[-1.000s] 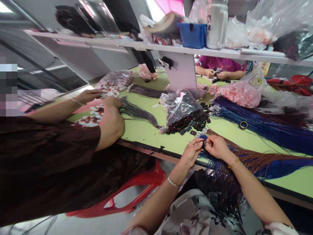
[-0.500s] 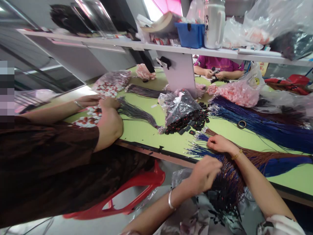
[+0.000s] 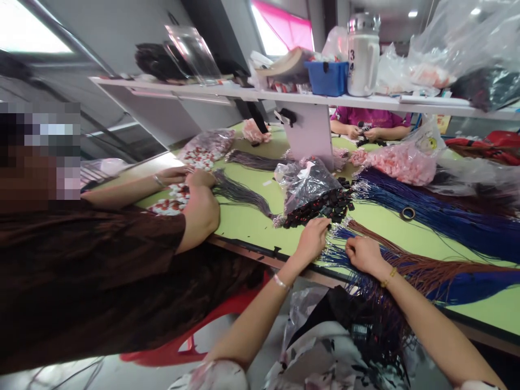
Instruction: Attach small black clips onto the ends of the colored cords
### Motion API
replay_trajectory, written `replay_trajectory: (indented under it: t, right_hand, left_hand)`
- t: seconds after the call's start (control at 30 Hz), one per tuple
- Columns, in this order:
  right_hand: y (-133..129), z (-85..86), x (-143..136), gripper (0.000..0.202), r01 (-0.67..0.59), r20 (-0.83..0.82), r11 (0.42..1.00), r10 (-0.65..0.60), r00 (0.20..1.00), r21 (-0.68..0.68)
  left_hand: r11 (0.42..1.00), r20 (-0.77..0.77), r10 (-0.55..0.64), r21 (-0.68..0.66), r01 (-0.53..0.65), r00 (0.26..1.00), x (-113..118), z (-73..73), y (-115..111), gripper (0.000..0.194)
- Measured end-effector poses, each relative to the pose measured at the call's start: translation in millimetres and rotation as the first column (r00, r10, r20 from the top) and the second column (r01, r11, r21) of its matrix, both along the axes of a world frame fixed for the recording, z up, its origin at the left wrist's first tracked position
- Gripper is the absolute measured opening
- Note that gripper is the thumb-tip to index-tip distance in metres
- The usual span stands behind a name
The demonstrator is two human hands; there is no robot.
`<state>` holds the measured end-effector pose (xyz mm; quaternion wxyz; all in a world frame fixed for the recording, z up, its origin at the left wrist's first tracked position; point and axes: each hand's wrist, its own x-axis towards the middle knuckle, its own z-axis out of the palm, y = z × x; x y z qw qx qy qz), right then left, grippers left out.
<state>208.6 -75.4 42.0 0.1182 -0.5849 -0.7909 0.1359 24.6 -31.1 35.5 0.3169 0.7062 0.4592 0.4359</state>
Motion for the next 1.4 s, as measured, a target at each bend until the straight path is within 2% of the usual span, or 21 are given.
replay_trajectory:
  t: [0.07, 0.13, 0.2, 0.27, 0.33, 0.4, 0.43, 0.5, 0.57, 0.63, 0.73, 0.93, 1.23, 1.4]
  right_hand:
    - [-0.5, -0.1, 1.2, 0.015, 0.000, -0.042, 1.000, 0.000, 0.999, 0.004]
    - [-0.5, -0.9, 3.2, 0.014, 0.016, -0.097, 1.000, -0.016, 0.995, -0.006]
    - [0.2, -2.4, 5.2, 0.011, 0.029, -0.166, 0.999, -0.033, 0.986, -0.028]
    - [1.8, -4.1, 6.3, 0.010, 0.022, -0.251, 0.999, -0.033, 0.968, -0.045]
    - [4.3, -4.9, 5.0, 0.010, 0.004, -0.344, 0.999, -0.021, 0.939, -0.050]
    - [7.2, -3.5, 0.9, 0.011, -0.022, -0.438, 0.998, -0.003, 0.899, -0.052]
    - [8.5, -1.6, -2.1, 0.011, -0.036, -0.483, 0.998, 0.006, 0.876, -0.053]
    - [10.3, 4.1, -9.2, 0.013, -0.058, -0.561, 0.997, 0.017, 0.828, -0.055]
    - [10.4, 10.9, -16.0, 0.014, -0.062, -0.612, 0.996, 0.010, 0.791, -0.064]
    - [8.7, 16.4, -21.0, 0.014, -0.053, -0.639, 0.996, -0.007, 0.769, -0.076]
    - [3.7, 18.7, -24.2, 0.015, -0.046, -0.652, 0.995, -0.021, 0.758, -0.086]
    - [-3.5, 11.7, -22.7, 0.019, -0.016, -0.574, 0.998, -0.021, 0.818, -0.059]
    - [-4.7, 6.7, -20.6, 0.018, -0.003, -0.539, 1.000, -0.012, 0.842, -0.027]
    - [-3.9, 6.7, -20.6, 0.017, -0.010, -0.507, 1.000, 0.000, 0.862, -0.016]
  left_hand:
    - [0.999, -0.180, -0.039, -0.032, 0.034, 0.983, -7.6, -9.1, 21.9, 0.027]
    - [0.999, -0.313, -0.047, -0.036, 0.038, 0.949, -13.0, -15.6, 30.8, 0.022]
    - [1.000, -0.377, -0.012, -0.021, 0.004, 0.926, -18.2, -18.7, 30.2, 0.017]
    - [0.998, -0.366, 0.055, -0.012, -0.064, 0.929, -23.7, -19.1, 25.6, 0.014]
    - [0.989, -0.252, 0.137, -0.017, -0.146, 0.958, -28.4, -17.6, 20.5, 0.019]
    - [0.980, -0.028, 0.185, -0.072, -0.187, 0.982, -30.5, -15.1, 15.1, 0.026]
    - [0.976, 0.111, 0.184, -0.137, -0.168, 0.977, -30.3, -13.5, 12.1, 0.027]
    - [0.946, 0.388, 0.164, -0.322, -0.033, 0.907, -27.8, -10.0, 4.5, 0.030]
    - [0.860, 0.598, 0.184, -0.483, 0.168, 0.780, -23.3, -6.4, -4.8, 0.034]
    - [0.775, 0.715, 0.229, -0.544, 0.321, 0.661, -18.1, -3.5, -14.7, 0.035]
    - [0.715, 0.790, 0.255, -0.542, 0.441, 0.557, -10.4, -2.0, -27.0, 0.032]
    - [0.661, 0.848, 0.255, -0.504, 0.556, 0.465, 1.3, -8.2, -36.6, 0.031]
    - [0.625, 0.850, 0.248, -0.507, 0.594, 0.465, 0.8, -10.8, -38.5, 0.032]
    - [0.633, 0.839, 0.241, -0.517, 0.576, 0.488, -0.5, -6.3, -39.8, 0.034]
